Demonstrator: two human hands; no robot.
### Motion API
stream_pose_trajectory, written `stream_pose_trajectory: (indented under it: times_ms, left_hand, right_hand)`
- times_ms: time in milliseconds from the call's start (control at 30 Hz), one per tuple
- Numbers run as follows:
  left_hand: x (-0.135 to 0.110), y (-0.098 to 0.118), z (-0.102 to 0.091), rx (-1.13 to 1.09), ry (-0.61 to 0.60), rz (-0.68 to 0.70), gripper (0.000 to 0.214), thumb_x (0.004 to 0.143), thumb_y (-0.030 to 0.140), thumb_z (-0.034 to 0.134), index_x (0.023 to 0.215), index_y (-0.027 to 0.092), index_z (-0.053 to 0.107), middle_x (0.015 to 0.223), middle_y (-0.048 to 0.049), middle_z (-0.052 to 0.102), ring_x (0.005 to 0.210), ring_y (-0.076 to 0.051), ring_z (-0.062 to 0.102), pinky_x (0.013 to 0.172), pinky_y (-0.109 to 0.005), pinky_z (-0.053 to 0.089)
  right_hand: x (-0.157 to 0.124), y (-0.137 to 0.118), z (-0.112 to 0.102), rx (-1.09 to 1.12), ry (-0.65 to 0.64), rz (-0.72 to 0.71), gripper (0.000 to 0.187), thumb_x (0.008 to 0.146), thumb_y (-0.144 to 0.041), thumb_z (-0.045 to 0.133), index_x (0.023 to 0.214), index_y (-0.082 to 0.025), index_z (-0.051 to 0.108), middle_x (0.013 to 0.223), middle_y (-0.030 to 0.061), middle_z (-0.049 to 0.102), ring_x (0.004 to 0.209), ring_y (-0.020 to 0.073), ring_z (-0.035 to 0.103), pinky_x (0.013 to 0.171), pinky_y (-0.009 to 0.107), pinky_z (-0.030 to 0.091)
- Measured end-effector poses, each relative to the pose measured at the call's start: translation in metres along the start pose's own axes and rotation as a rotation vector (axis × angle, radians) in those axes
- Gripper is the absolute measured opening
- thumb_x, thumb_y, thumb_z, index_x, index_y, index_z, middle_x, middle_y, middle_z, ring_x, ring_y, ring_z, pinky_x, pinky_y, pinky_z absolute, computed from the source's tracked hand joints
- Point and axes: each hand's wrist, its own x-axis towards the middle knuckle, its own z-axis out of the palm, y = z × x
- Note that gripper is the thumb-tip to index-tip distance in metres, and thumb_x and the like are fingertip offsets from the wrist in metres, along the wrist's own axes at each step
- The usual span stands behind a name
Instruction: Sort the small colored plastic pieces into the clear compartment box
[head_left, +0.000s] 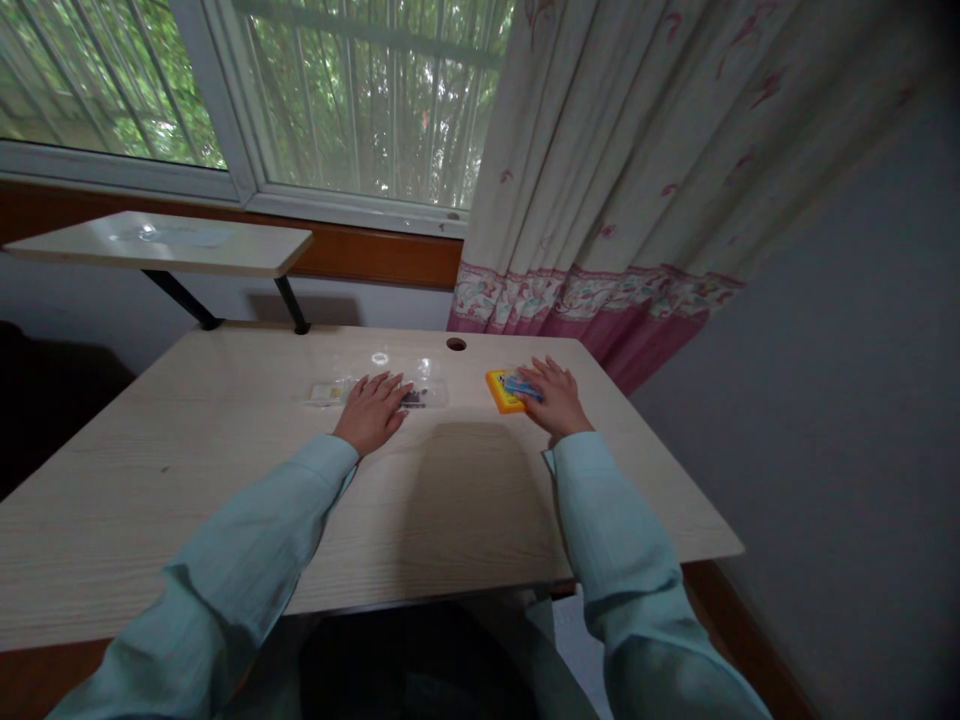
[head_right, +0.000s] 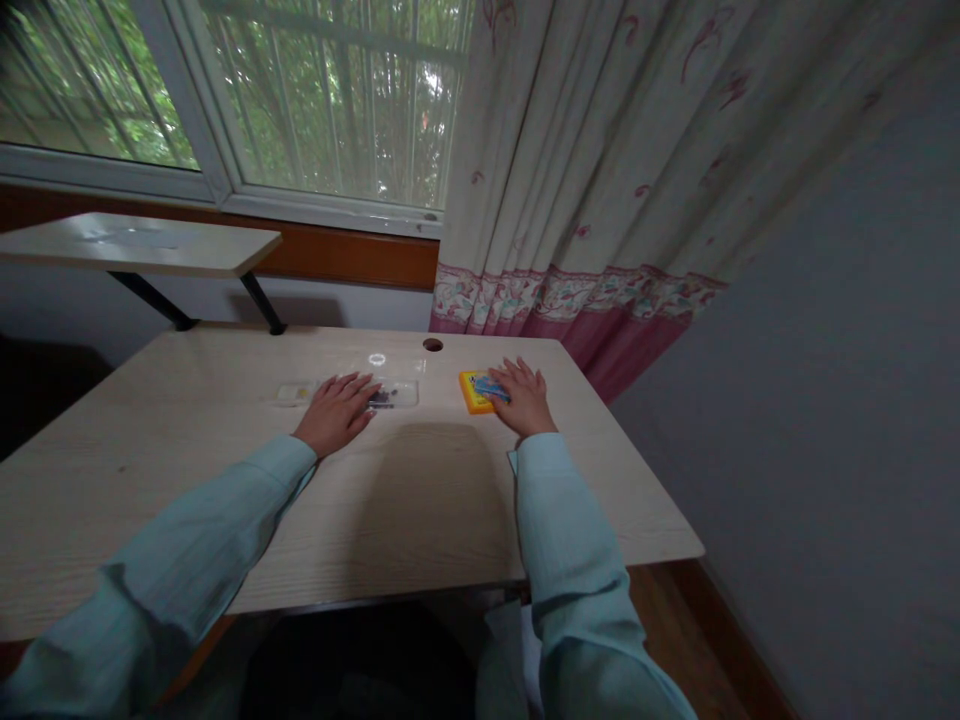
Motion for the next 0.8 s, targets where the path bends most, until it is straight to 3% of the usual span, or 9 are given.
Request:
stream_pose_trajectory:
  times_ms: [233,333,400,567,667,800]
  left_hand:
    - [-0.001,0.0,0.001,-0.014,0.015,0.0,0.049,0.093,0.039,0.043,0.141,0.029,0.043,0.151,-0.0031,0.04,0.14,-0.027,0.032,0.116,-0.05,0.023]
    - [-0.001,0.0,0.001,-0.008,0.014,-0.004,0.048,0.093,0.039,0.044,0.14,0.029,0.044,0.15,-0.0035,0.041,0.14,-0.028,0.033,0.115,-0.05,0.024]
    - [-0.001,0.0,0.0,-0.007,0.012,-0.004,0.048,0.092,0.04,0.044,0.139,0.029,0.045,0.15,-0.0039,0.041,0.139,-0.028,0.034,0.115,-0.051,0.024]
    - [-0.001,0.001,0.0,0.01,0.019,0.002,0.048,0.093,0.039,0.042,0.14,0.028,0.044,0.15,-0.0044,0.041,0.139,-0.028,0.033,0.115,-0.051,0.024]
    - [-0.001,0.0,0.0,0.015,0.018,0.009,0.05,0.093,0.039,0.042,0.141,0.026,0.042,0.15,-0.0047,0.041,0.139,-0.028,0.033,0.116,-0.05,0.024]
    - [-0.001,-0.002,0.002,-0.003,0.026,0.02,0.057,0.092,0.038,0.043,0.145,0.021,0.035,0.151,-0.0073,0.039,0.138,-0.026,0.036,0.117,-0.047,0.023]
  right_hand:
    - [0.002,-0.021,0.003,0.068,0.092,0.002,0.05,0.075,-0.017,0.05,0.123,-0.021,0.061,0.139,0.0098,0.052,0.135,0.0291,0.038,0.113,0.058,0.017]
    - [0.004,-0.053,0.005,0.081,0.139,-0.085,0.052,0.078,-0.019,0.05,0.13,-0.021,0.055,0.15,0.0084,0.039,0.141,0.0276,0.029,0.116,0.056,0.014]
    - [0.005,-0.083,0.012,0.094,0.099,-0.194,0.05,0.085,-0.026,0.049,0.135,-0.021,0.051,0.151,0.0083,0.038,0.142,0.0255,0.027,0.118,0.052,0.013]
    - [0.005,-0.142,0.049,0.15,-0.018,-0.392,0.06,0.092,-0.041,0.048,0.144,-0.013,0.039,0.155,0.0154,0.027,0.145,0.0244,0.02,0.118,0.043,0.022]
    - [0.005,-0.151,0.063,0.189,-0.056,-0.411,0.059,0.092,-0.043,0.049,0.143,-0.014,0.042,0.154,0.016,0.03,0.145,0.0246,0.021,0.117,0.043,0.025]
    - [0.004,-0.147,0.062,0.2,-0.05,-0.361,0.052,0.092,-0.044,0.051,0.137,-0.019,0.049,0.147,0.0129,0.042,0.143,0.0263,0.025,0.117,0.049,0.023]
